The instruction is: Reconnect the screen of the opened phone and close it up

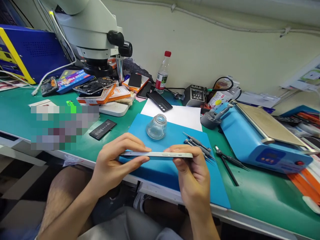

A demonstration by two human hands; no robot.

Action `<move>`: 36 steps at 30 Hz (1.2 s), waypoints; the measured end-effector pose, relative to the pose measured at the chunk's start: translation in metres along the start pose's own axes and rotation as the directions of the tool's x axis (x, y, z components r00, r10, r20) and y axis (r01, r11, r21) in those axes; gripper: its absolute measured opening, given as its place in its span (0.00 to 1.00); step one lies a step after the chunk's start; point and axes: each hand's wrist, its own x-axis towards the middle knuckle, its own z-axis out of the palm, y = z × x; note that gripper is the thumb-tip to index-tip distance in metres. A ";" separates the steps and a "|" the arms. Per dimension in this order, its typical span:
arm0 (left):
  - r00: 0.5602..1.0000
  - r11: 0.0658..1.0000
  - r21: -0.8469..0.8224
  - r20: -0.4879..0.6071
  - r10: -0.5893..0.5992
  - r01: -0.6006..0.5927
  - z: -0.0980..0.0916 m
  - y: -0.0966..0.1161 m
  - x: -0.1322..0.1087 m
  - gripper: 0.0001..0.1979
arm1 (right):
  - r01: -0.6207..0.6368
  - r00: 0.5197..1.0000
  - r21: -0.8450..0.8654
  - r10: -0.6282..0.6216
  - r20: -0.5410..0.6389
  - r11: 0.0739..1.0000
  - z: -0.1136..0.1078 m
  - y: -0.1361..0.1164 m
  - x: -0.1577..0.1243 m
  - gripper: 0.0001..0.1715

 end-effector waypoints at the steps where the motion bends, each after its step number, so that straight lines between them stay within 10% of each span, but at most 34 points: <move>1: 1.000 0.999 -0.031 0.006 -0.017 0.018 0.000 -0.001 0.000 0.06 | 0.009 1.000 -0.002 -0.009 -0.013 1.000 0.000 0.000 0.000 0.03; 19: 0.969 0.967 -0.138 -0.089 -0.229 0.216 -0.002 0.005 -0.002 0.04 | -0.135 0.981 -0.031 0.129 -0.144 0.990 -0.001 0.002 -0.001 0.14; 24: 0.902 0.803 -0.416 0.132 -0.411 0.427 -0.004 0.001 0.000 0.20 | -0.298 0.922 0.015 0.292 -0.255 0.955 -0.007 0.005 0.008 0.18; 30: 0.919 0.668 -0.642 0.168 -0.358 0.378 0.026 -0.005 -0.008 0.22 | -0.422 0.905 0.069 0.425 -0.038 0.904 -0.010 0.001 0.013 0.17; 36: 0.948 0.805 -0.526 0.007 -0.320 0.275 0.025 -0.003 -0.007 0.16 | -0.441 0.870 -0.098 0.452 0.199 0.892 0.001 -0.001 0.005 0.15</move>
